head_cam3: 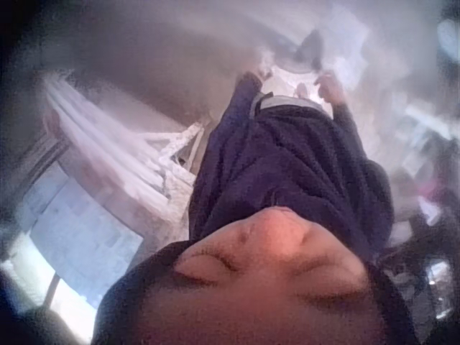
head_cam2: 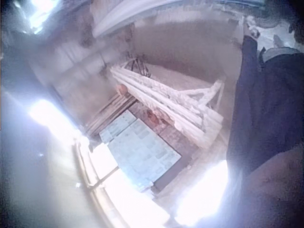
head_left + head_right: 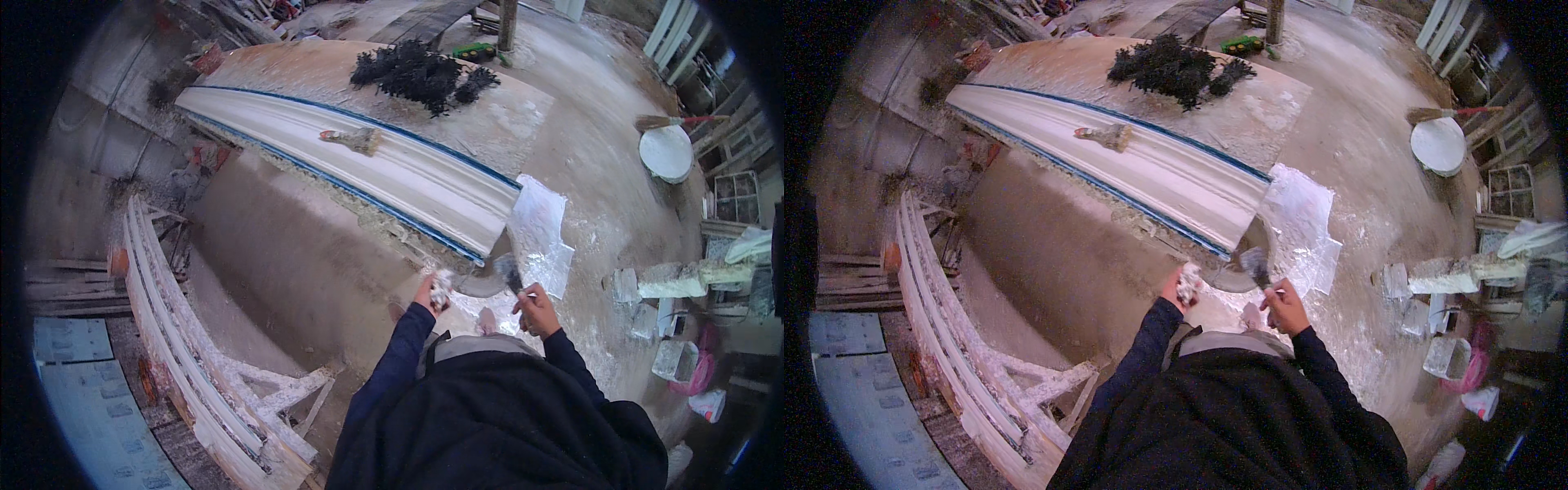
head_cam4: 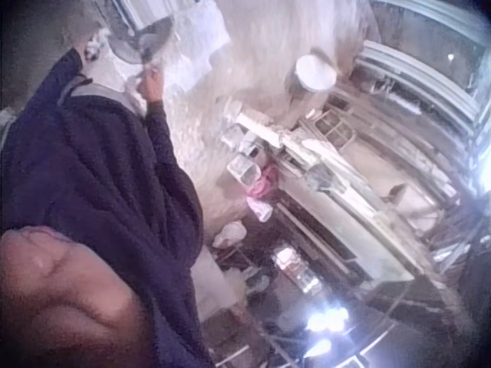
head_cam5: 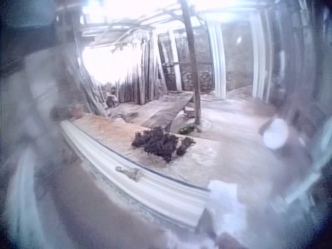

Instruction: The person scrapes hardened residue from a long white profile using a metal scraper. They repeatedly scrape along the length of the profile, removing chunks of material and occasionally wiping the surface with their hand.

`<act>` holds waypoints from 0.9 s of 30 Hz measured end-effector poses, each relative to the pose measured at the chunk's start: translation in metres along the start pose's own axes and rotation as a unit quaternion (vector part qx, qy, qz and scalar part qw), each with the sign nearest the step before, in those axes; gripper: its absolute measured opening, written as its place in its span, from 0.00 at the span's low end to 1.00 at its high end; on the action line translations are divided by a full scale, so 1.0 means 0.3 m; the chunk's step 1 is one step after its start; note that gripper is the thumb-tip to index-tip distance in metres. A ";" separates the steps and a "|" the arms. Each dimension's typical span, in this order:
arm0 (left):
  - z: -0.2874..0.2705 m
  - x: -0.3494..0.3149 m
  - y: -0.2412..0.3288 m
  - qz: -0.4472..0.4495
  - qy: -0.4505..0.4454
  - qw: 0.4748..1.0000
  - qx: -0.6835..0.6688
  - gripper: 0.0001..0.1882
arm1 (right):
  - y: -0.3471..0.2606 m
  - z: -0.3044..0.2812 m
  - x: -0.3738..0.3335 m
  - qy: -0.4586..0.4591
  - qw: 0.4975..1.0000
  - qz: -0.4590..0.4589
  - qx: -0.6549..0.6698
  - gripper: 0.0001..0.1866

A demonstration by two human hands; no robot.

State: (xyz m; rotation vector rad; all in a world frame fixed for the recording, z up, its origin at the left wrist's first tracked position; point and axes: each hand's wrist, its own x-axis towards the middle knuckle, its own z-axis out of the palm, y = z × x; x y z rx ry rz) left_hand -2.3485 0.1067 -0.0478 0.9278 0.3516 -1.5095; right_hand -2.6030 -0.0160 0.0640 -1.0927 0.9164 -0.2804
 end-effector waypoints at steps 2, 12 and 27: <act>0.011 0.042 -0.114 -0.067 -0.011 0.994 0.084 0.19 | 0.050 -0.097 -0.026 0.055 0.997 -0.010 0.052 0.12; 0.540 0.256 -0.327 -0.084 0.082 0.986 0.122 0.34 | 0.156 -0.376 -0.195 0.254 0.962 0.021 0.103 0.14; -0.026 0.081 -0.003 -0.031 0.062 0.994 0.089 0.16 | 0.005 0.011 0.052 -0.175 0.984 0.015 0.026 0.16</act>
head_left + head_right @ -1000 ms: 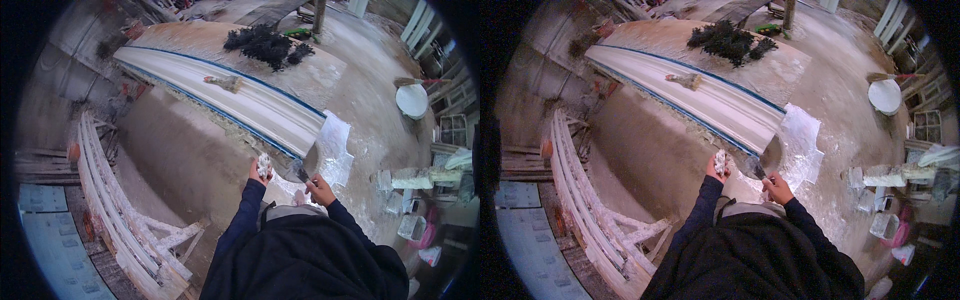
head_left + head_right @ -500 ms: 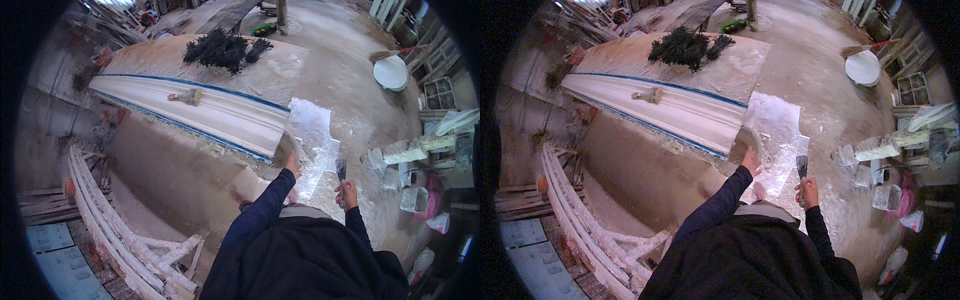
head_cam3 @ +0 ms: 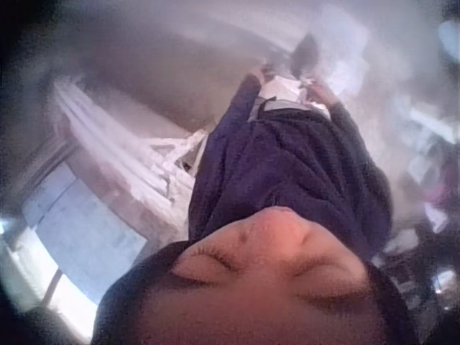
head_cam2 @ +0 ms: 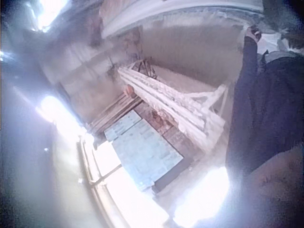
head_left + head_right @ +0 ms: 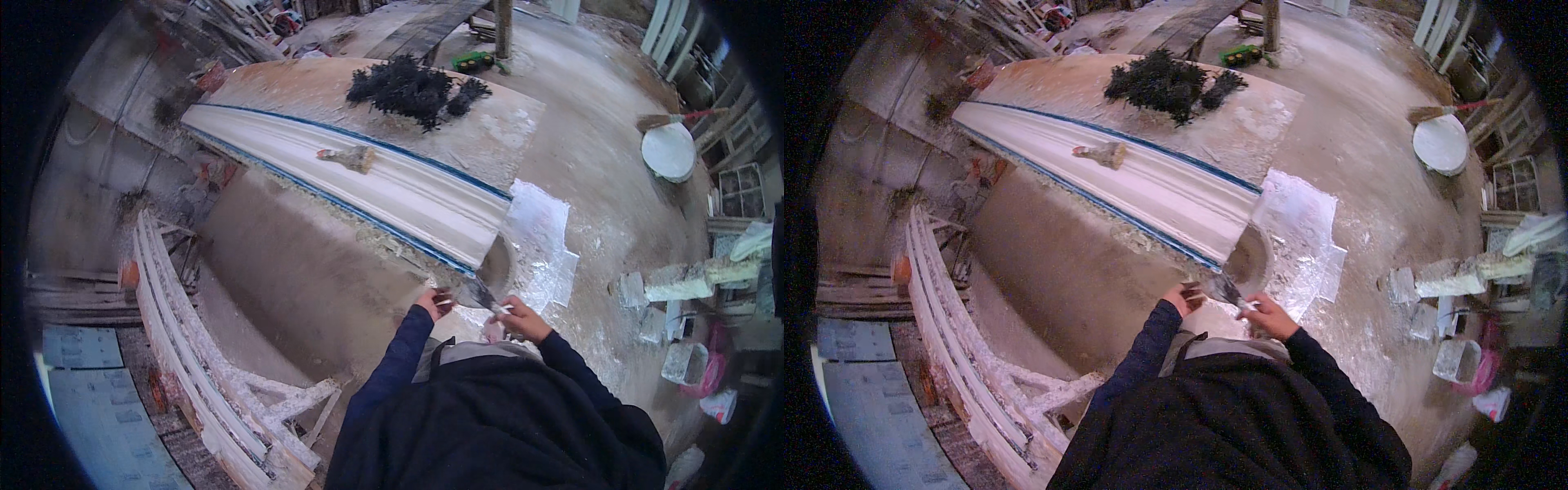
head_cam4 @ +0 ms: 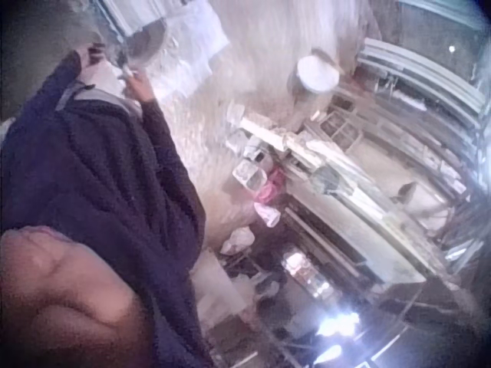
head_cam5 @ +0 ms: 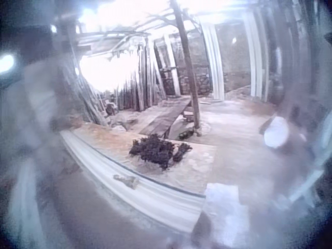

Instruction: The person scrapes hardened residue from a long white profile using a metal scraper. They repeatedly scrape along the length of the profile, removing chunks of material and occasionally wiping the surface with their hand.

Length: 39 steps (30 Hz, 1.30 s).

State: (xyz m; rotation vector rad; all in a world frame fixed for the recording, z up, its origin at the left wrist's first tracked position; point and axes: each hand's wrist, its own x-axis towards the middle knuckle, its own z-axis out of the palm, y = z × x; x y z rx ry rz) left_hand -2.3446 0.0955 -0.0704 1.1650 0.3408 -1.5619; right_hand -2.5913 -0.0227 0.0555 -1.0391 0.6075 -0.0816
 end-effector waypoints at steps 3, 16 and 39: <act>-0.063 -0.037 0.109 0.137 0.045 0.966 -0.216 0.17 | 0.001 0.129 0.169 -0.014 0.999 0.006 -0.042 0.15; -0.090 -0.058 0.431 0.084 0.023 0.962 -0.257 0.27 | 0.003 0.380 0.416 0.215 0.968 0.017 -0.130 0.16; -0.155 0.036 0.518 -0.015 -0.006 0.983 -0.181 0.15 | 0.049 0.519 0.627 0.298 0.932 -0.031 -0.204 0.12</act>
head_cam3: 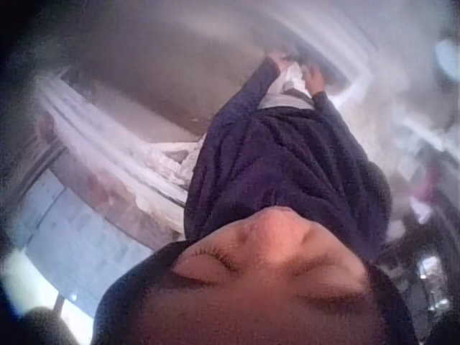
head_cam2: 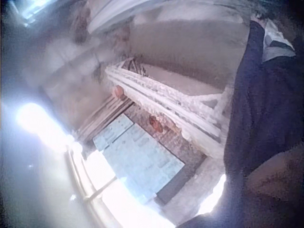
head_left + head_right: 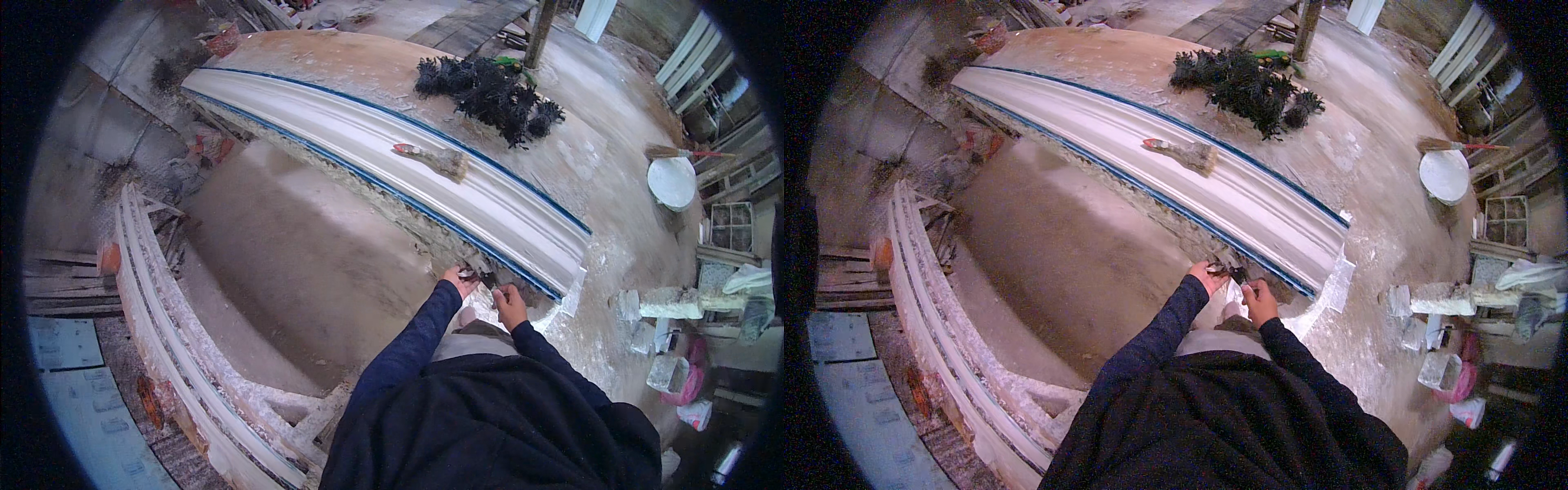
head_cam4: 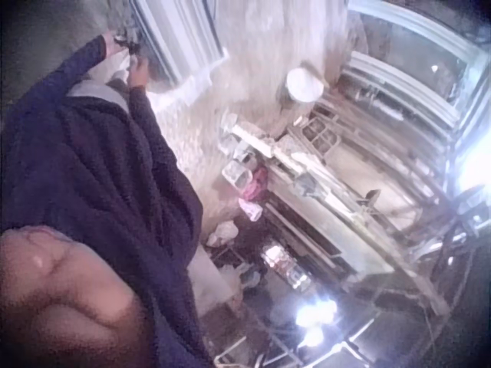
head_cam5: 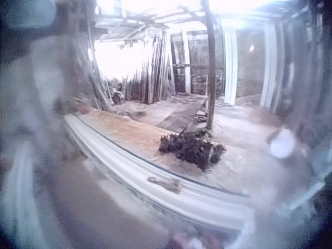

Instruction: The person scrapes hardened residue from a long white profile using a metal scraper. They repeatedly scrape along the length of the profile, removing chunks of material and occasionally wiping the surface with their hand.

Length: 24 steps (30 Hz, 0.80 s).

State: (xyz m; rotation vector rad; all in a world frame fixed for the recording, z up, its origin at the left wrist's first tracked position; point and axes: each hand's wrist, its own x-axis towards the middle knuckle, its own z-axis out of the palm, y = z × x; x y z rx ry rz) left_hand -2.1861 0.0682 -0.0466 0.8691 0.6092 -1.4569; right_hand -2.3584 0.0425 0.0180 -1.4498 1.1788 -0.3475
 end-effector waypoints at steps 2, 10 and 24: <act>-0.004 0.005 0.021 -0.001 0.012 1.000 -0.027 0.14 | -0.015 -0.003 0.001 -0.006 1.000 0.020 0.014 0.12; 0.018 -0.014 0.028 -0.013 0.027 0.999 -0.036 0.14 | 0.001 -0.063 -0.015 -0.012 0.989 -0.106 -0.098 0.12; -0.043 -0.028 -0.054 -0.003 0.054 0.996 -0.077 0.17 | -0.169 -0.081 -0.136 0.009 0.930 -0.172 -0.324 0.14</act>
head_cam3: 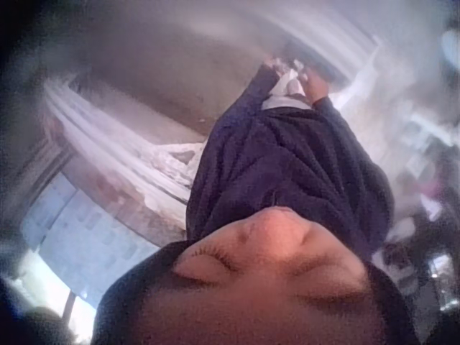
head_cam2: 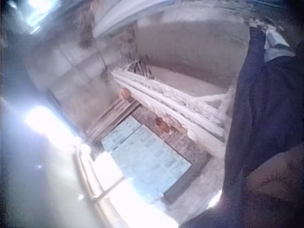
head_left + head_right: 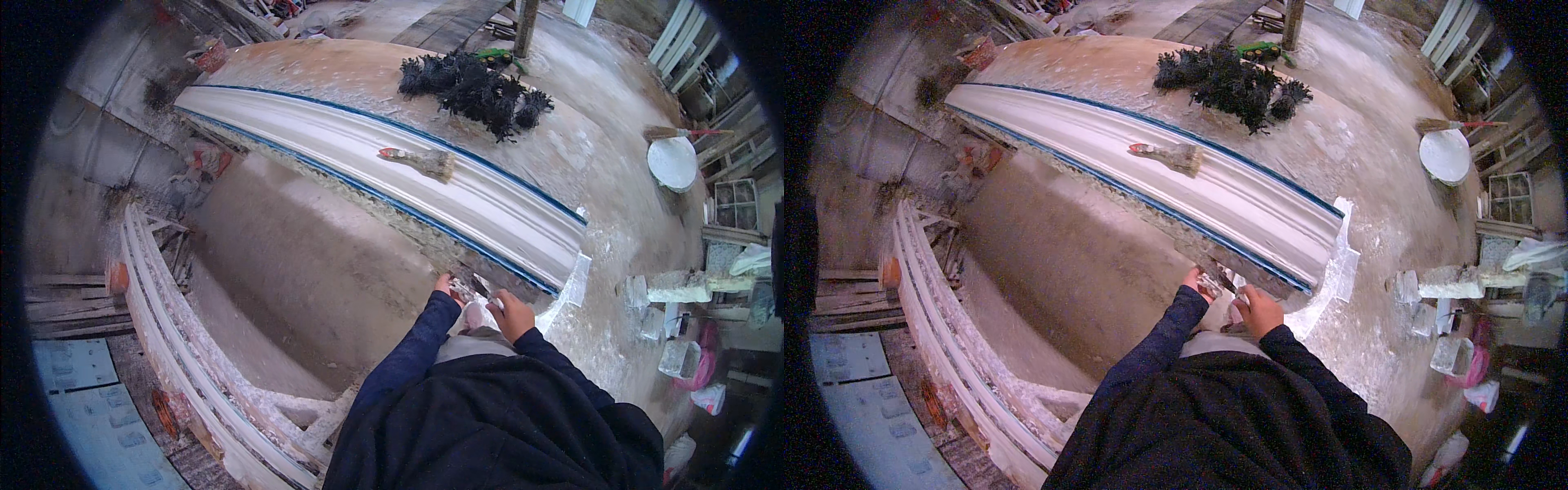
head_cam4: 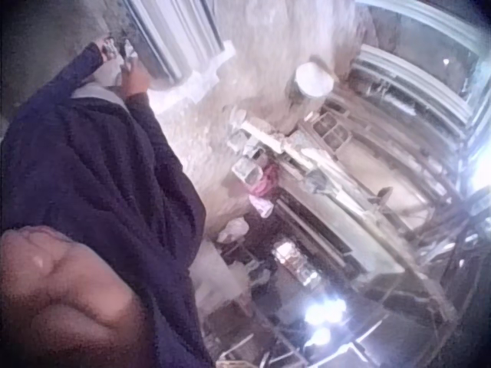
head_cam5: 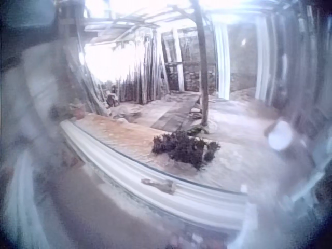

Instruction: The person scrapes hardened residue from a long white profile using a metal scraper. They repeatedly scrape along the length of the profile, removing chunks of material and occasionally wiping the surface with their hand.

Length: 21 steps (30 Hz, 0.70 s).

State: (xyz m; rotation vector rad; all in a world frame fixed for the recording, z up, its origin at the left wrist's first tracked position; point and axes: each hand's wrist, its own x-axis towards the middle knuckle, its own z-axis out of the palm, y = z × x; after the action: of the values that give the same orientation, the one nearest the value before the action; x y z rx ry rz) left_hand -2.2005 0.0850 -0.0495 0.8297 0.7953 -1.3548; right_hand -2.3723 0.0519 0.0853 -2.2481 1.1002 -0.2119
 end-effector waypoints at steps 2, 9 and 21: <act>-0.007 -0.013 -0.021 0.002 0.014 1.000 0.019 0.18 | -0.003 -0.012 -0.016 -0.003 0.999 0.035 0.041 0.14; 0.055 -0.110 -0.136 -0.101 -0.011 0.983 0.155 0.22 | 0.158 -0.095 -0.140 0.104 0.957 0.105 0.251 0.12; 0.297 0.062 -0.781 -0.297 -0.116 0.917 0.241 0.23 | 0.496 -0.364 -0.540 0.469 0.733 0.286 0.400 0.12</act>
State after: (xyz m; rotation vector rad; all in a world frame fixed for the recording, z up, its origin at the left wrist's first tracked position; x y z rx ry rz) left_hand -2.4325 -0.0102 -0.0322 0.8081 0.5434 -2.2098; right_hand -2.6173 0.0559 0.1034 -0.8697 1.6789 -1.3590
